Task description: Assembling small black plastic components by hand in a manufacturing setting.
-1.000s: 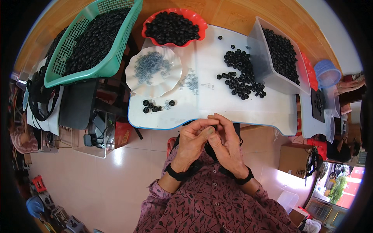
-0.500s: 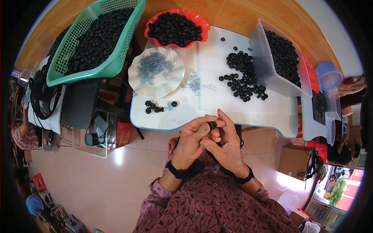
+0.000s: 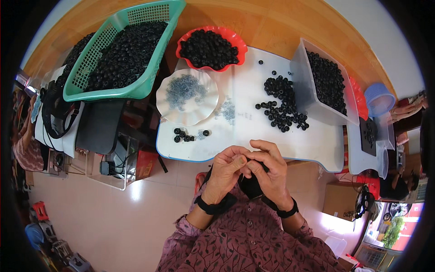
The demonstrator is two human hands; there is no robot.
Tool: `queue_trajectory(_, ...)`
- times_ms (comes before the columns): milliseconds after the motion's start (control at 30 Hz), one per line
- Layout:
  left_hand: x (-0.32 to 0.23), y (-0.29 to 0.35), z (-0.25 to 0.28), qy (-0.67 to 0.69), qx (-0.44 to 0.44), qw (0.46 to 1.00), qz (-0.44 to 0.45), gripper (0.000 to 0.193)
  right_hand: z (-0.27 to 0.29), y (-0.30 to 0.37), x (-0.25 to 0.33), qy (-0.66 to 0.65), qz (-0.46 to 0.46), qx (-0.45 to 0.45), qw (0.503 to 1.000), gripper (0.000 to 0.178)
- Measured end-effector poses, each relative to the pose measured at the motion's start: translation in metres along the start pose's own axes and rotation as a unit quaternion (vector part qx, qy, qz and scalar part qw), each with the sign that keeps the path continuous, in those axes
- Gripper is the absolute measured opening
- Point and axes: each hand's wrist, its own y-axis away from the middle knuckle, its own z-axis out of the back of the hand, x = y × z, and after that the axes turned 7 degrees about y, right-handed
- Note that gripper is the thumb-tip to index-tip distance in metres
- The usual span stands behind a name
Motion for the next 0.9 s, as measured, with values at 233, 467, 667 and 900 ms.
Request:
queue_trajectory(233,-0.002,-0.004,0.002,0.013,-0.088,0.996,-0.01,0.027,0.0,-0.035,-0.015,0.021,-0.08,0.014,0.996,0.012)
queue_trajectory(467,-0.006,0.0,0.003,-0.021,-0.113,0.993,-0.005,0.025,-0.007,-0.173,-0.024,-0.031,-0.064,-0.044,0.996,0.023)
queue_trajectory(667,-0.006,-0.002,0.003,-0.024,-0.109,0.994,0.008,0.025,-0.007,-0.225,-0.057,-0.088,-0.12,-0.067,0.987,0.031)
queue_trajectory(900,-0.006,-0.003,0.011,-0.017,-0.128,0.992,0.012,0.024,0.019,-0.168,-0.08,0.007,-0.162,-0.079,0.984,0.024)
